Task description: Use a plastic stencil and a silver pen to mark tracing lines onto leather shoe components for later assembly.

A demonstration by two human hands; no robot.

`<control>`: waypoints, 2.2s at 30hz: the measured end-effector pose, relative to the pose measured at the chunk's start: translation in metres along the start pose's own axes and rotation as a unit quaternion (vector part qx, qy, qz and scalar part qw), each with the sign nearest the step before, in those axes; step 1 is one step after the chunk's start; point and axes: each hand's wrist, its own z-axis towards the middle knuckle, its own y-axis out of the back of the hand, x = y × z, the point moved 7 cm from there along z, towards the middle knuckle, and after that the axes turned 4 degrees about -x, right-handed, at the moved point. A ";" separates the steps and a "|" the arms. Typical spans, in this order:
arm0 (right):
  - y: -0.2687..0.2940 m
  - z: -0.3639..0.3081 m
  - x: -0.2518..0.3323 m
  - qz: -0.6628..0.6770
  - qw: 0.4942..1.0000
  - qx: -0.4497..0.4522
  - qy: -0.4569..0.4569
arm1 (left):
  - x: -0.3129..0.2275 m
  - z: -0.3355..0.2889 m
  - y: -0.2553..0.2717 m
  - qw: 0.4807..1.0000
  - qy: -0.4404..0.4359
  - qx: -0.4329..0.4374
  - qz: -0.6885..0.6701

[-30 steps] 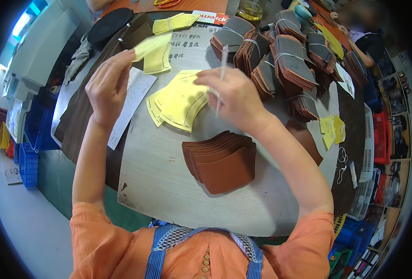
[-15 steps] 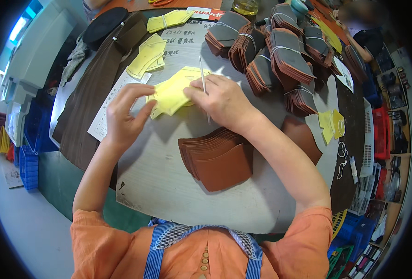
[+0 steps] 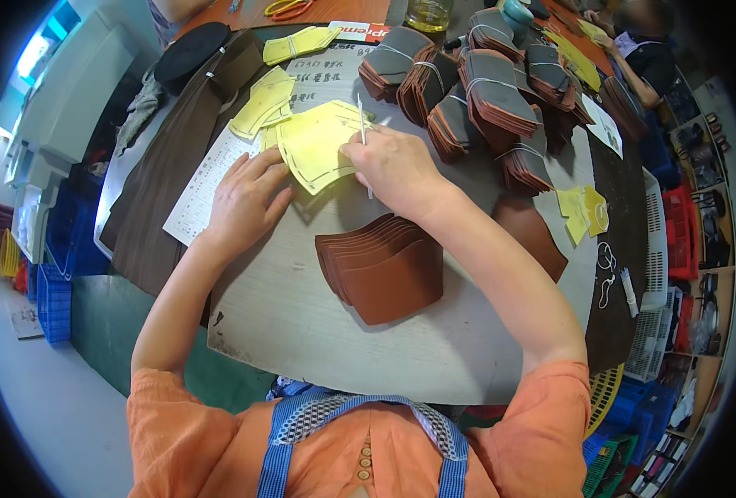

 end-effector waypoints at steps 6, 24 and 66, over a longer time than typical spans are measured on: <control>0.080 -0.008 -0.017 0.047 0.957 -0.252 -0.139 | -0.024 0.002 0.024 0.994 0.080 -0.049 -0.058; 0.117 -0.292 0.037 0.257 0.820 -0.099 -0.501 | -0.096 0.004 -0.039 0.987 -0.077 0.136 0.045; 0.092 -0.186 0.085 0.351 0.868 -0.112 -0.333 | -0.241 -0.102 -0.003 0.967 -0.049 0.101 -0.229</control>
